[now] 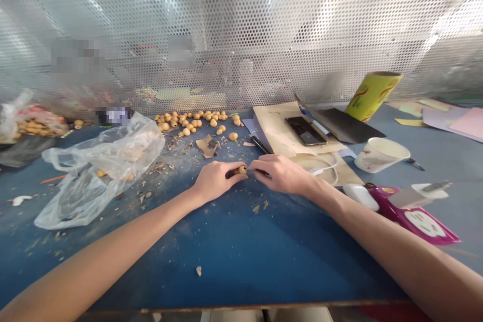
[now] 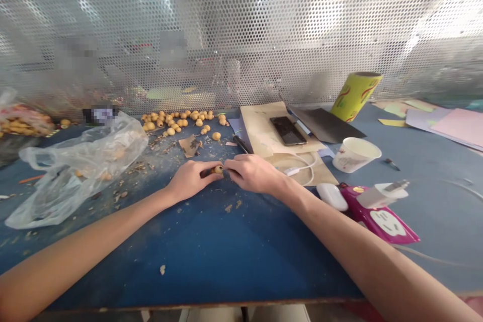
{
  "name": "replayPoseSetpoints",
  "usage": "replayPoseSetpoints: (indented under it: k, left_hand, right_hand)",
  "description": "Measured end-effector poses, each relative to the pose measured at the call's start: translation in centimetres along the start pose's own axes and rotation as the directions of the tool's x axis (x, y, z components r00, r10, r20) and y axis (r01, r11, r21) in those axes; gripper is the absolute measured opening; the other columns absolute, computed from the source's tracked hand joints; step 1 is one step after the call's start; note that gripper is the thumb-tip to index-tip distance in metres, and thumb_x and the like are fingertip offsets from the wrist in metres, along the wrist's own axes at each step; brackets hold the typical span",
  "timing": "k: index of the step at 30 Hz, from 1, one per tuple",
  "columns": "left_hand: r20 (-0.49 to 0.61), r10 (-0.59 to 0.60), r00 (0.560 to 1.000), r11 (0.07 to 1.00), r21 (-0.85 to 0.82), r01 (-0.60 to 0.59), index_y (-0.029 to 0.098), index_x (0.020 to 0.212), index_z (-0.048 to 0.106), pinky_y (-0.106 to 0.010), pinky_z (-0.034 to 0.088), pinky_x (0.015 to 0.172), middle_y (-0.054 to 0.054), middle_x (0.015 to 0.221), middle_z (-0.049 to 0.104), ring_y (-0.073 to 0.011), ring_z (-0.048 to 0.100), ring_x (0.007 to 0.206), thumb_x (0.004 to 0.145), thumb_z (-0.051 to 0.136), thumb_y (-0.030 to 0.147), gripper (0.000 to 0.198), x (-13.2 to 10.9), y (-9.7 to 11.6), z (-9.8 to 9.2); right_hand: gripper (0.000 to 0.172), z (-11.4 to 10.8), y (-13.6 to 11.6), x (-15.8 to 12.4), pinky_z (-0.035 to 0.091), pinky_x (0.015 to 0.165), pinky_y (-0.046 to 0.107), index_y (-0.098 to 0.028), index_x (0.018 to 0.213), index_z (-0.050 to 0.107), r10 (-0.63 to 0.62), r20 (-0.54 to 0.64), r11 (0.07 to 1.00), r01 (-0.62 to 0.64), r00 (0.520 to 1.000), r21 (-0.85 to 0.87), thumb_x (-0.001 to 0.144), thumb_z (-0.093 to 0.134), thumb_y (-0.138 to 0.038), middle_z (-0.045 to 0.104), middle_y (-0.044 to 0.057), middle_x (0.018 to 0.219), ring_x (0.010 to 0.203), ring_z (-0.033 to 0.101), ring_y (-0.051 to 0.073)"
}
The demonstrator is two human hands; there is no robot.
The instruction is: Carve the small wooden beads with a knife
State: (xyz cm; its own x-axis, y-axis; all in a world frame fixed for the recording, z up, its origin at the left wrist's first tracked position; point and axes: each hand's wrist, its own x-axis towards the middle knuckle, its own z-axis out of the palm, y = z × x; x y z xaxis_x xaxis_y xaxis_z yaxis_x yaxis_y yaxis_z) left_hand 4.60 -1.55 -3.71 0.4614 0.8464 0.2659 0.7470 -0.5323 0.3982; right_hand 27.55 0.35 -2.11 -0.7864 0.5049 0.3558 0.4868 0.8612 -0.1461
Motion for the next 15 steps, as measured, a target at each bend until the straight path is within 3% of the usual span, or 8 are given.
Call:
replayPoseSetpoints:
  k: [15]
  left_hand:
    - [-0.008,-0.041,0.999,0.999,-0.018,0.041,0.03,0.117,0.069,-0.025,0.043,0.062,-0.001,0.088,0.075,-0.0171,0.066,0.071,0.09,0.056,0.052,0.038,0.01,0.04,0.09]
  right_hand:
    - [0.022,-0.42,0.1,0.11,0.037,0.063,0.025,-0.015,0.094,0.065,0.017,0.016,1.0,-0.017,1.0,0.012,0.095,0.044,-0.021,0.058,0.005,0.074,0.066,0.051,0.014]
